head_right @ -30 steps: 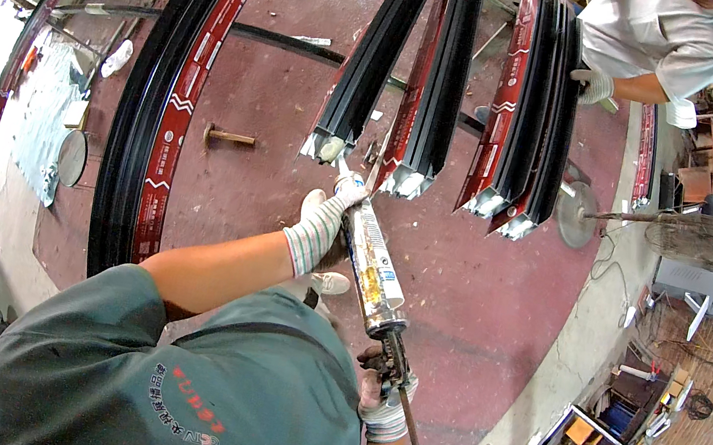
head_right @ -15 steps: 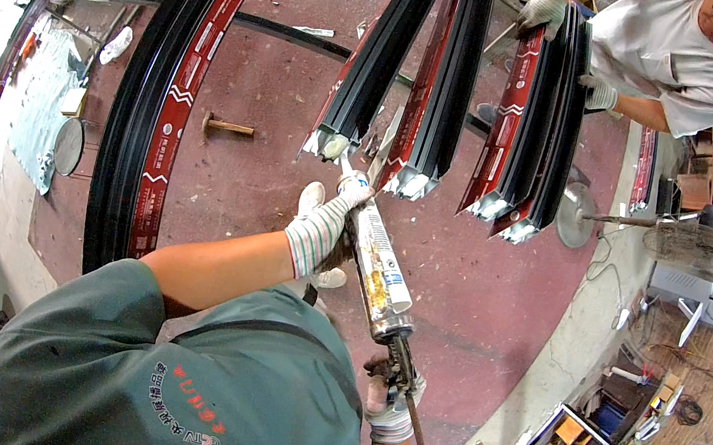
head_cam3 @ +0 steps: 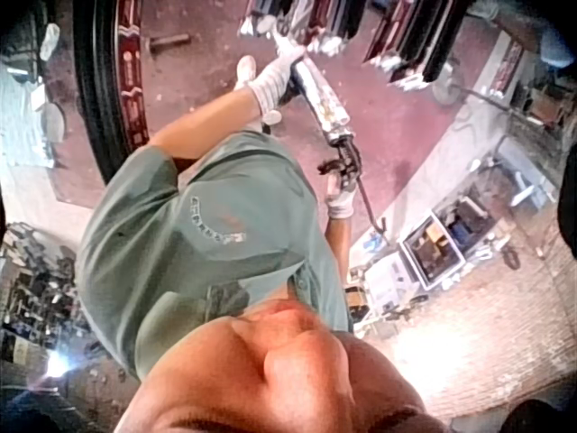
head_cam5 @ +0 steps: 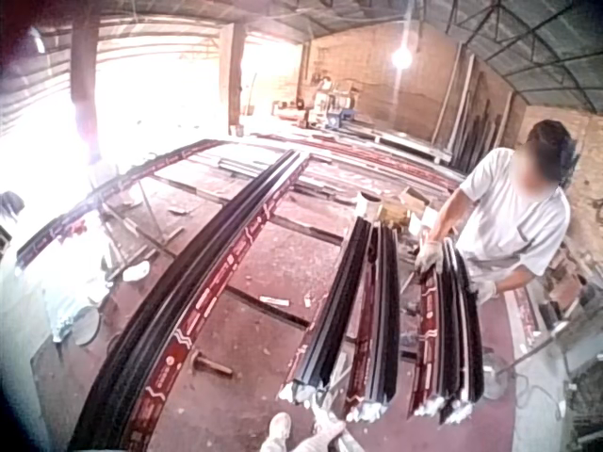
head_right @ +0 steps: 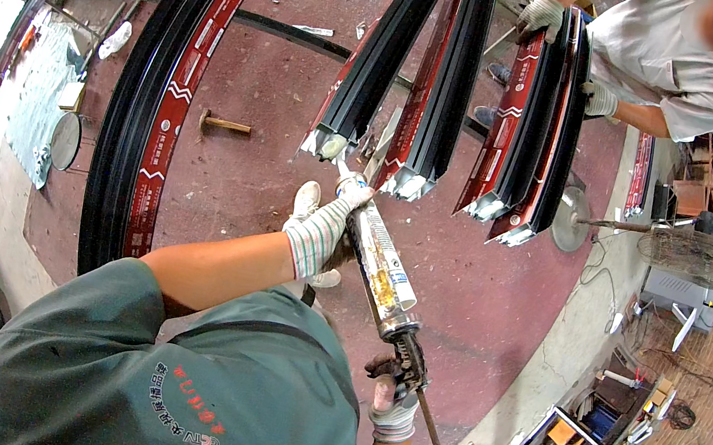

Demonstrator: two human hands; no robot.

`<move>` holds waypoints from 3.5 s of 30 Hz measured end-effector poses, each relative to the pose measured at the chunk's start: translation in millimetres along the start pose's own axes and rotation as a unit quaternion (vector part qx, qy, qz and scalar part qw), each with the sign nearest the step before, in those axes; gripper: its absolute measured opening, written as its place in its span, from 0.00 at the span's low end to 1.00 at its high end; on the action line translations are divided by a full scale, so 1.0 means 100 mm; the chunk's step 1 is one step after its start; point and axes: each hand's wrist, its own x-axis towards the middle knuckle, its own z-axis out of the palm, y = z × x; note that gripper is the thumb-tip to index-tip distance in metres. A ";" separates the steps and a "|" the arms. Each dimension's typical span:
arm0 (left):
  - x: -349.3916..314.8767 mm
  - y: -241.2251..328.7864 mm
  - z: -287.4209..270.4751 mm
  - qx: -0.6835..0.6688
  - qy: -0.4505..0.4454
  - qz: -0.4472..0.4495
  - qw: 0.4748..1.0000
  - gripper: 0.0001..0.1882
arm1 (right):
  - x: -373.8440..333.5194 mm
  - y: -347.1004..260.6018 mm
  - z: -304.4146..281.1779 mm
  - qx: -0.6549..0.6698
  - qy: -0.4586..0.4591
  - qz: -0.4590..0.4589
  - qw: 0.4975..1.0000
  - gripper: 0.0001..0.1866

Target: The person uses a caulking gun to apply sealant along the edges of several long black metal profiles laid out on the floor. The person moves between profiles and applies sealant in continuous lines along their lengths.

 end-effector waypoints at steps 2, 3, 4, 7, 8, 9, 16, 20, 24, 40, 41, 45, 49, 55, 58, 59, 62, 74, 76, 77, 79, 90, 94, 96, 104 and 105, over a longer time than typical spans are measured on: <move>-0.12 0.07 0.06 -0.006 0.047 -0.024 0.999 0.45 | -0.01 0.03 -0.01 0.006 0.004 0.000 1.000 0.28; -0.10 0.06 0.06 -0.017 0.053 -0.024 0.998 0.50 | -0.02 0.03 0.00 0.006 0.011 -0.003 1.000 0.28; -0.09 0.05 0.05 -0.029 0.059 -0.023 0.998 0.56 | -0.03 0.03 0.02 0.006 0.017 -0.007 1.000 0.28; 0.09 -0.05 -0.03 -0.067 0.034 0.001 0.997 0.57 | -0.04 0.07 0.06 0.007 0.031 -0.003 0.999 0.28; 0.09 -0.05 -0.04 -0.067 0.035 0.000 0.997 0.57 | -0.03 0.06 0.07 0.012 0.027 -0.005 1.000 0.27; 0.08 -0.05 -0.04 -0.067 0.035 -0.001 0.997 0.57 | -0.02 0.04 0.08 0.017 0.024 -0.007 1.000 0.25; 0.00 0.01 -0.06 -0.094 0.010 0.003 0.996 0.56 | -0.04 -0.01 0.14 -0.042 0.062 0.020 0.997 0.15; -0.02 0.01 -0.09 -0.108 0.010 0.002 0.994 0.52 | -0.03 -0.22 0.25 -0.081 0.061 0.021 0.995 0.13; -0.04 0.01 -0.13 -0.128 -0.028 -0.007 0.991 0.41 | -0.06 -0.32 0.32 -0.045 0.054 0.028 0.997 0.13; -0.23 0.12 -0.18 -0.184 -0.006 0.066 0.981 0.26 | -0.02 -0.52 0.42 -0.122 -0.009 -0.047 0.991 0.30; -0.16 0.11 -0.21 -0.193 -0.012 0.080 0.978 0.25 | 0.00 -0.53 0.44 -0.109 0.000 -0.048 0.993 0.29; -0.16 0.24 -0.21 -0.165 0.000 0.057 0.985 0.18 | 0.06 -0.54 0.55 -0.065 0.043 -0.013 0.997 0.22; -0.11 0.24 -0.24 -0.175 0.006 0.038 0.984 0.24 | 0.13 -0.42 0.52 -0.063 0.049 -0.038 0.996 0.23; -0.18 0.26 -0.21 -0.176 0.021 0.041 0.983 0.37 | 0.17 -0.35 0.46 -0.074 0.058 -0.062 0.994 0.23; -0.20 0.27 -0.19 -0.169 0.021 0.042 0.984 0.38 | 0.18 -0.33 0.44 -0.085 0.045 -0.082 0.992 0.23; -0.21 0.28 -0.19 -0.165 0.019 0.042 0.985 0.38 | 0.18 -0.31 0.43 -0.083 0.051 -0.083 0.992 0.23; -0.21 0.28 -0.19 -0.149 0.019 0.039 0.988 0.36 | 0.17 -0.28 0.41 -0.075 0.063 -0.077 0.992 0.23; -0.08 0.22 -0.17 -0.137 0.025 0.044 0.989 0.20 | 0.20 -0.26 0.33 -0.042 0.034 -0.045 0.998 0.22; -0.04 0.19 -0.18 -0.136 0.023 0.045 0.989 0.19 | 0.18 -0.26 0.31 -0.015 0.028 -0.043 0.999 0.22; -0.03 0.19 -0.18 -0.143 0.022 0.048 0.988 0.19 | 0.17 -0.31 0.29 -0.072 0.029 -0.027 0.997 0.23; -0.01 0.19 -0.16 -0.155 0.021 0.054 0.986 0.19 | 0.13 -0.49 0.26 -0.185 0.029 0.003 0.982 0.27; 0.22 0.11 -0.30 -0.142 -0.022 0.011 0.990 0.21 | 0.11 -0.79 0.09 0.073 -0.028 0.113 0.991 0.40; 0.20 0.07 -0.23 -0.155 0.005 0.026 0.988 0.24 | 0.23 -0.92 -0.04 0.081 -0.034 0.133 0.987 0.41; 0.23 0.03 -0.23 -0.146 0.010 0.049 0.988 0.25 | 0.28 -0.98 -0.08 0.077 -0.029 0.130 0.988 0.42; 0.01 -0.04 -0.09 -0.159 -0.042 0.009 0.986 0.36 | 0.53 -1.16 -0.50 0.066 -0.110 0.103 0.986 0.47; 0.02 -0.12 -0.14 -0.144 -0.028 0.022 0.989 0.39 | 0.53 -1.22 -0.56 0.059 -0.125 0.087 0.987 0.46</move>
